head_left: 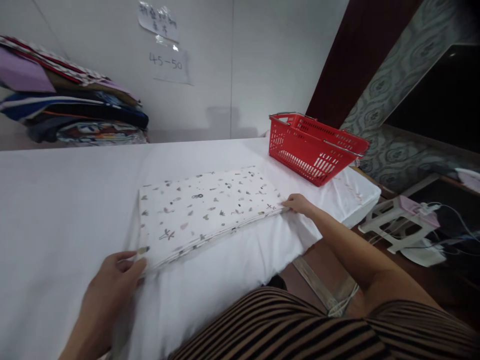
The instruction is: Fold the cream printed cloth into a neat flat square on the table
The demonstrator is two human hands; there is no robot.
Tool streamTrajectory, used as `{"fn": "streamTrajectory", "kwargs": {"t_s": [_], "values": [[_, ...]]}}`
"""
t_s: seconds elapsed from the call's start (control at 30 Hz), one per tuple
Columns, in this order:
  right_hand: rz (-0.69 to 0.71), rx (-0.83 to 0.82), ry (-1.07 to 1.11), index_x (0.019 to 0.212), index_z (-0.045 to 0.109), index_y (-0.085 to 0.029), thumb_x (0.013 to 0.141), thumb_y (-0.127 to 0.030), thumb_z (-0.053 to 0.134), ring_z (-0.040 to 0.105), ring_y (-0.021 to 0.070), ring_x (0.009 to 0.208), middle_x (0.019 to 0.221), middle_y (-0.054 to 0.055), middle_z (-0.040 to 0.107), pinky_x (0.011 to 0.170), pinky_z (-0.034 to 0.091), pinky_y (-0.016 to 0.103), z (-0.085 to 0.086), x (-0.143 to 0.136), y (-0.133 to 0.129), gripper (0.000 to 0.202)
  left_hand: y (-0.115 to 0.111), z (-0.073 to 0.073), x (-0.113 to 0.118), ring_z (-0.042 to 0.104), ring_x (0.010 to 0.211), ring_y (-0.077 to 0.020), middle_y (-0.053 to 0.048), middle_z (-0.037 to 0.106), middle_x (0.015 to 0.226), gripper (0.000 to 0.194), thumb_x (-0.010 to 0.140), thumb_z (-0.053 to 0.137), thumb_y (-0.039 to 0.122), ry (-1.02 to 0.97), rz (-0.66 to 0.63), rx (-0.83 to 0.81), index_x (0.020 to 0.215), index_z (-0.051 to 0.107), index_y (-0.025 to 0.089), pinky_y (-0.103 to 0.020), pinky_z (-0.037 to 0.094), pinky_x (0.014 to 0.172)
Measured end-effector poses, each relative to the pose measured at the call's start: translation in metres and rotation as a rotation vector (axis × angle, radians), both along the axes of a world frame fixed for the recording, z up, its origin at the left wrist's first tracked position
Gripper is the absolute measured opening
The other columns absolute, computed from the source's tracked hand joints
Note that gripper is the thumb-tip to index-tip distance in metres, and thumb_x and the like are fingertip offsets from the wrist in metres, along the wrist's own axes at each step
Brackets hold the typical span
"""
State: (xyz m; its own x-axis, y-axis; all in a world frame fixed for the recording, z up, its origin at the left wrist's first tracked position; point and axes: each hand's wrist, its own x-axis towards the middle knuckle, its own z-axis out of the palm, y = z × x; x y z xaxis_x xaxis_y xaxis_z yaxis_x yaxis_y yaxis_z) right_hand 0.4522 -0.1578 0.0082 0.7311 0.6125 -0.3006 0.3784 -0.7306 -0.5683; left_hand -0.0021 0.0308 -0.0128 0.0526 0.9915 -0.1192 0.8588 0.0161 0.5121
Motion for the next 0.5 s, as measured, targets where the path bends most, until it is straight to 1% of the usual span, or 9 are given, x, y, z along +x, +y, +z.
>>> {"fn": "streamTrajectory", "kwargs": {"t_s": [0.1, 0.17, 0.23, 0.37, 0.5], "values": [[-0.032, 0.103, 0.093, 0.066, 0.051, -0.018, 0.075, -0.027, 0.069, 0.05, 0.0099, 0.042, 0.043, -0.004, 0.052, 0.044, 0.038, 0.02, -0.006, 0.004, -0.002, 0.022, -0.004, 0.008, 0.003, 0.065, 0.056, -0.0171, 0.005, 0.067, 0.074, 0.029, 0.071, 0.054, 0.038, -0.178, 0.0, -0.159, 0.097, 0.05, 0.024, -0.025, 0.046, 0.051], [-0.018, 0.117, 0.071, 0.066, 0.049, -0.018, 0.074, -0.026, 0.069, 0.047, 0.0094, 0.04, 0.042, -0.005, 0.05, 0.043, 0.036, 0.02, -0.01, 0.006, -0.002, 0.023, -0.005, 0.011, 0.003, 0.064, 0.055, -0.0174, 0.005, 0.065, 0.071, 0.031, 0.07, 0.054, 0.037, -0.178, 0.005, -0.166, 0.097, 0.049, 0.023, -0.025, 0.045, 0.053], [0.002, 0.105, 0.023, 0.066, 0.048, -0.019, 0.075, -0.024, 0.068, 0.046, 0.0095, 0.039, 0.041, -0.006, 0.049, 0.042, 0.035, 0.02, -0.015, 0.007, -0.002, 0.022, -0.006, 0.014, 0.003, 0.063, 0.056, -0.0172, 0.005, 0.064, 0.07, 0.032, 0.071, 0.053, 0.037, -0.139, -0.014, -0.156, 0.099, 0.048, 0.022, -0.025, 0.045, 0.055], [0.047, 0.055, -0.093, 0.07, 0.048, -0.02, 0.077, -0.027, 0.064, 0.046, 0.0104, 0.041, 0.044, -0.006, 0.049, 0.044, 0.034, 0.021, -0.018, 0.007, -0.004, 0.019, -0.015, 0.022, 0.005, 0.064, 0.069, -0.0193, 0.002, 0.066, 0.078, 0.037, 0.075, 0.05, 0.039, 0.002, -0.057, -0.088, 0.107, 0.045, 0.021, -0.026, 0.044, 0.06], [0.174, -0.004, -0.368, 0.075, 0.052, -0.02, 0.077, -0.036, 0.065, 0.053, 0.013, 0.056, 0.063, -0.001, 0.059, 0.052, 0.036, 0.022, -0.016, 0.005, -0.009, 0.02, -0.026, 0.03, 0.012, 0.064, 0.081, -0.0248, -0.005, 0.067, 0.092, 0.044, 0.079, 0.045, 0.045, 0.131, -0.084, -0.053, 0.113, 0.043, 0.019, -0.03, 0.045, 0.067]]}}
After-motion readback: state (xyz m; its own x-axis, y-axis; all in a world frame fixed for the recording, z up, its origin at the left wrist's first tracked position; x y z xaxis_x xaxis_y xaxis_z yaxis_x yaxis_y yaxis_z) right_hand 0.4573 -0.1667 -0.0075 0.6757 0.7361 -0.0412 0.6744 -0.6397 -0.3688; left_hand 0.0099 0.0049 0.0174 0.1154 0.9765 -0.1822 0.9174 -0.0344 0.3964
